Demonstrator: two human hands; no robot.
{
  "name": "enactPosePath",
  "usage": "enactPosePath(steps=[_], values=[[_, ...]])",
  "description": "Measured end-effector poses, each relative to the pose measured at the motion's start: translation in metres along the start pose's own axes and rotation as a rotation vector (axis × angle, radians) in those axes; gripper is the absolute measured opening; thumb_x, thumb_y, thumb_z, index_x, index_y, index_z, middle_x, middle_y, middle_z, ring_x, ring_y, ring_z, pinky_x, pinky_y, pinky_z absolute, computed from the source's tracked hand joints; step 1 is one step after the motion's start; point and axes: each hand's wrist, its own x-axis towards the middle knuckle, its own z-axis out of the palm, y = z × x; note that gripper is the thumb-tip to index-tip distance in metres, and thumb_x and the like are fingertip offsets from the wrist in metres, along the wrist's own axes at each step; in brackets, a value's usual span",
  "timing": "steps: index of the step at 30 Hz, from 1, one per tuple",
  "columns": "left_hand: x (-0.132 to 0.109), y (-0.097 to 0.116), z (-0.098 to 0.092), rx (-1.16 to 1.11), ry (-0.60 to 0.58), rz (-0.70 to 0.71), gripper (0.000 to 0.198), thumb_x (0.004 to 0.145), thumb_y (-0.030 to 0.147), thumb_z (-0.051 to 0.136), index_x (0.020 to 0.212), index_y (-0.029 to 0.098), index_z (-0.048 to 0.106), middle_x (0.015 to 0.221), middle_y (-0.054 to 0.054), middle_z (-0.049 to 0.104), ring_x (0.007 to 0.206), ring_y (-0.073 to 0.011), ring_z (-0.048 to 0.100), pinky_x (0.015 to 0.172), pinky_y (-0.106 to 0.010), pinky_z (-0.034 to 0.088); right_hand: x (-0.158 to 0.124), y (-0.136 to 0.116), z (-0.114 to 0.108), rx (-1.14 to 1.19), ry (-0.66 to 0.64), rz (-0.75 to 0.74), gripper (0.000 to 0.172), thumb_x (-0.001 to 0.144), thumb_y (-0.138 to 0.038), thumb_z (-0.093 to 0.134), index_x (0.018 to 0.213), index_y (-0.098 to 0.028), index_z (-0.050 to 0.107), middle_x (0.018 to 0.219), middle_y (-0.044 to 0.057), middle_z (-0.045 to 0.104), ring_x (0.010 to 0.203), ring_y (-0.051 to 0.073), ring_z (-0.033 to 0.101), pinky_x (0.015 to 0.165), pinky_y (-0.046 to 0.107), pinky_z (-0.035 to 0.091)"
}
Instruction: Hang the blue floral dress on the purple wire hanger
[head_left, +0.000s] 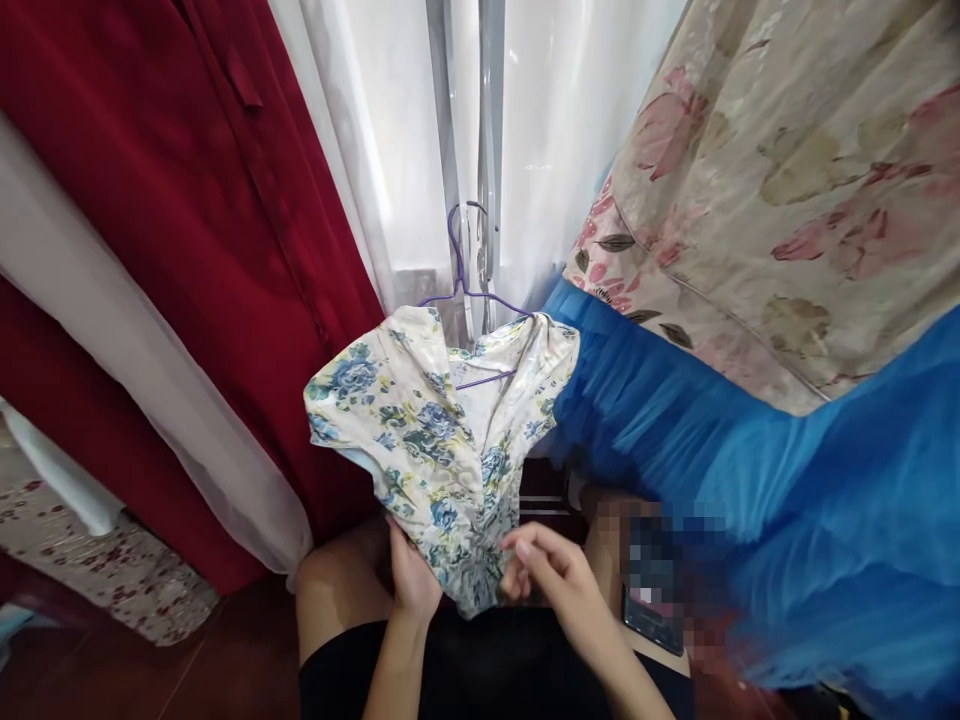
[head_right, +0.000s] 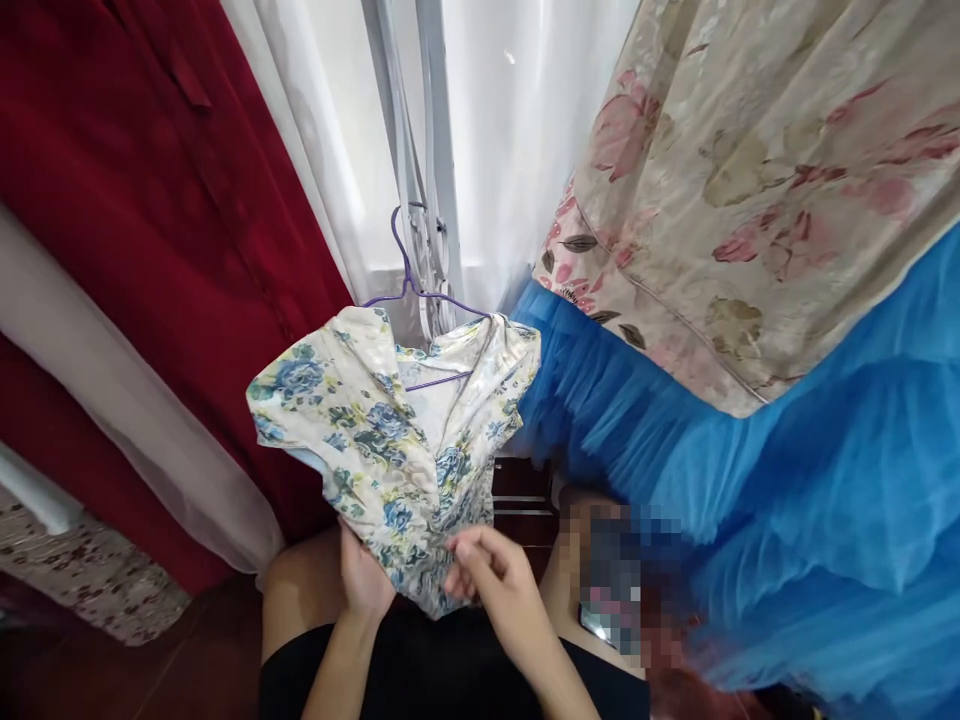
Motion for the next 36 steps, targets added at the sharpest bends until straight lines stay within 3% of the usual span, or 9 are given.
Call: enactPosePath(steps=[2,5,11,15,19,22,25,29,36], values=[[-0.001,-0.001,-0.016,-0.009,0.037,-0.026,0.088,0.076,0.09,0.052,0.131,0.024,0.068,0.131,-0.014,0.069,0.135,-0.037,0.056,0.109,-0.05,0.049,0.027,-0.005,0.003,-0.106,0.054,-0.033,0.034,0.098,-0.054,0.058,0.103,-0.02,0.064,0.07,0.001,0.069,0.058,0.016,0.057,0.058,0.027,0.041],[-0.004,0.002,-0.025,0.163,0.035,-0.013,0.078,0.07,0.061,0.083,0.137,0.025,0.064,0.135,-0.011,0.069,0.137,-0.0352,0.055,0.113,-0.045,0.047,0.065,-0.014,0.011,-0.312,0.113,-0.124,0.032,0.096,-0.055,0.06,0.1,-0.022,0.059,0.068,-0.002,0.063,0.061,0.017,0.056,0.06,0.027,0.041],[-0.013,-0.002,-0.018,0.343,-0.022,0.062,0.052,0.081,0.046,0.079,0.126,0.021,0.069,0.132,-0.011,0.07,0.132,-0.0335,0.06,0.114,-0.044,0.047,0.09,-0.021,0.019,-0.413,0.08,-0.195,0.041,0.098,-0.05,0.056,0.068,-0.022,0.049,0.056,-0.003,0.054,0.053,0.014,0.048,0.056,0.026,0.037],[-0.005,-0.004,-0.022,0.346,0.217,0.112,0.046,0.082,0.047,0.078,0.115,0.017,0.07,0.123,-0.014,0.073,0.124,-0.0363,0.064,0.108,-0.048,0.05,0.082,-0.024,0.011,-0.174,0.057,-0.076,0.039,0.09,-0.051,0.065,0.068,-0.021,0.053,0.049,-0.004,0.055,0.043,0.011,0.041,0.049,0.025,0.03],[-0.003,0.006,-0.01,0.371,0.474,0.579,0.047,0.087,0.035,0.074,0.129,0.023,0.057,0.132,-0.013,0.063,0.126,-0.0296,0.06,0.109,-0.045,0.047,0.071,-0.032,0.012,-0.048,0.043,0.002,0.031,0.084,-0.045,0.071,0.072,-0.019,0.06,0.052,-0.001,0.064,0.041,0.009,0.042,0.044,0.023,0.027],[-0.005,0.017,0.013,0.64,0.262,0.86,0.031,0.089,0.024,0.07,0.118,0.025,0.06,0.12,-0.01,0.064,0.118,-0.0268,0.062,0.105,-0.043,0.048,0.063,-0.037,0.021,-0.008,0.068,0.006,0.028,0.08,-0.041,0.074,0.072,-0.018,0.062,0.052,0.0,0.066,0.039,0.009,0.044,0.043,0.022,0.03],[-0.002,0.024,0.034,0.811,-0.085,0.71,0.012,0.094,0.022,0.059,0.105,0.024,0.063,0.099,-0.007,0.068,0.096,-0.0235,0.066,0.087,-0.036,0.053,0.06,-0.044,0.029,0.015,0.013,-0.003,0.027,0.079,-0.04,0.075,0.072,-0.017,0.064,0.05,0.0,0.066,0.038,0.008,0.045,0.042,0.021,0.033],[0.008,0.029,0.044,0.822,-0.205,0.642,0.017,0.095,0.021,0.051,0.078,0.022,0.053,0.076,-0.002,0.058,0.072,-0.0191,0.058,0.07,-0.03,0.046,0.08,-0.078,0.026,0.062,-0.003,-0.048,0.026,0.077,-0.038,0.077,0.067,-0.016,0.067,0.049,0.0,0.065,0.036,0.007,0.044,0.037,0.02,0.028],[0.019,0.026,0.037,1.067,-0.392,0.617,0.022,0.097,0.022,0.05,0.074,0.022,0.05,0.077,-0.003,0.057,0.075,-0.0192,0.058,0.069,-0.029,0.042,0.162,-0.181,0.034,0.211,0.094,-0.248,0.018,0.074,-0.023,0.076,0.063,-0.013,0.066,0.053,-0.002,0.063,0.039,0.003,0.04,0.036,0.017,0.026]])
